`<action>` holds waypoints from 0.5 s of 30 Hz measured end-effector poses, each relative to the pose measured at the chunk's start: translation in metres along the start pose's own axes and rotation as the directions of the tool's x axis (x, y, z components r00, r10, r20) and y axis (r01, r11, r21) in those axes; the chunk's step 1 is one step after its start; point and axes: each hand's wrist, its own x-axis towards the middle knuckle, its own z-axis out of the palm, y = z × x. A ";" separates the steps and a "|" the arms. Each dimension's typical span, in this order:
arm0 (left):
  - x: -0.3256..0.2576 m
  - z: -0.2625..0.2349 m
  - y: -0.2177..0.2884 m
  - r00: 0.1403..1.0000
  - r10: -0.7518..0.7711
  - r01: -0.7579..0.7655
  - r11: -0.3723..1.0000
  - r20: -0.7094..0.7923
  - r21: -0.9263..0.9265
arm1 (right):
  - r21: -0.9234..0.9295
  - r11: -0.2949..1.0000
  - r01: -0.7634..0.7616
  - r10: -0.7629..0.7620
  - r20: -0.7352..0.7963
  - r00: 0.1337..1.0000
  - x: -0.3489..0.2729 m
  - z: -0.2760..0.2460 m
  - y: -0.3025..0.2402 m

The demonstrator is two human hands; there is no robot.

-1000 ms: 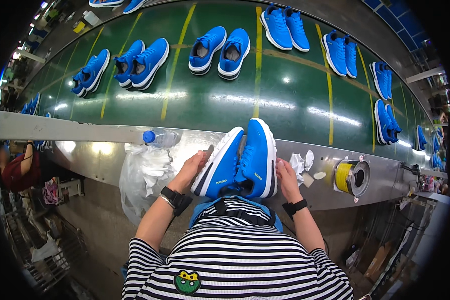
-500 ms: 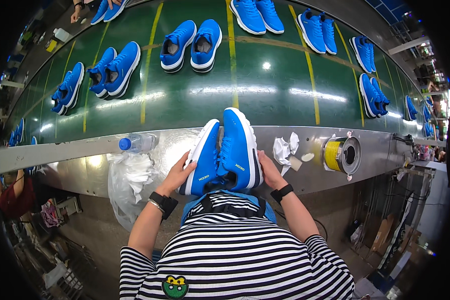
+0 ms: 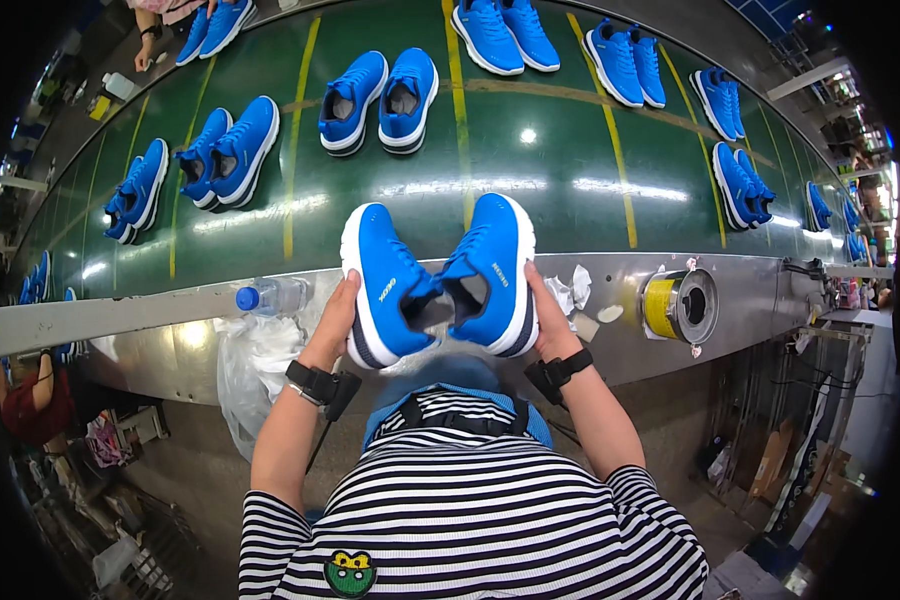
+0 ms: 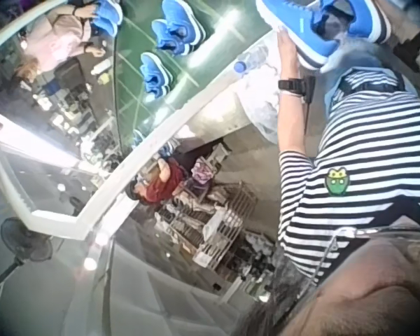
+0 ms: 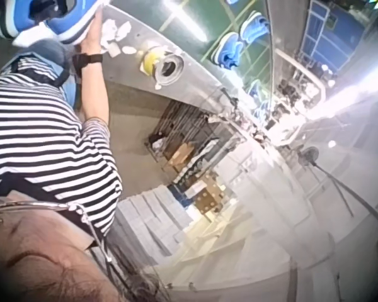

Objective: The person wipes the exterior of blue sneakers with a white cloth on a factory assembly line. They handle the shoes one by one, wiping the sides and soles, then placing them back on the conveyor belt. The person also handles a pair of shoes together, wiping them simultaneously.

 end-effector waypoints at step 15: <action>0.030 0.055 0.030 0.927 -0.190 0.352 0.739 0.322 -0.575 | 0.422 0.906 -0.029 -0.033 0.139 0.990 0.010 0.019 -0.021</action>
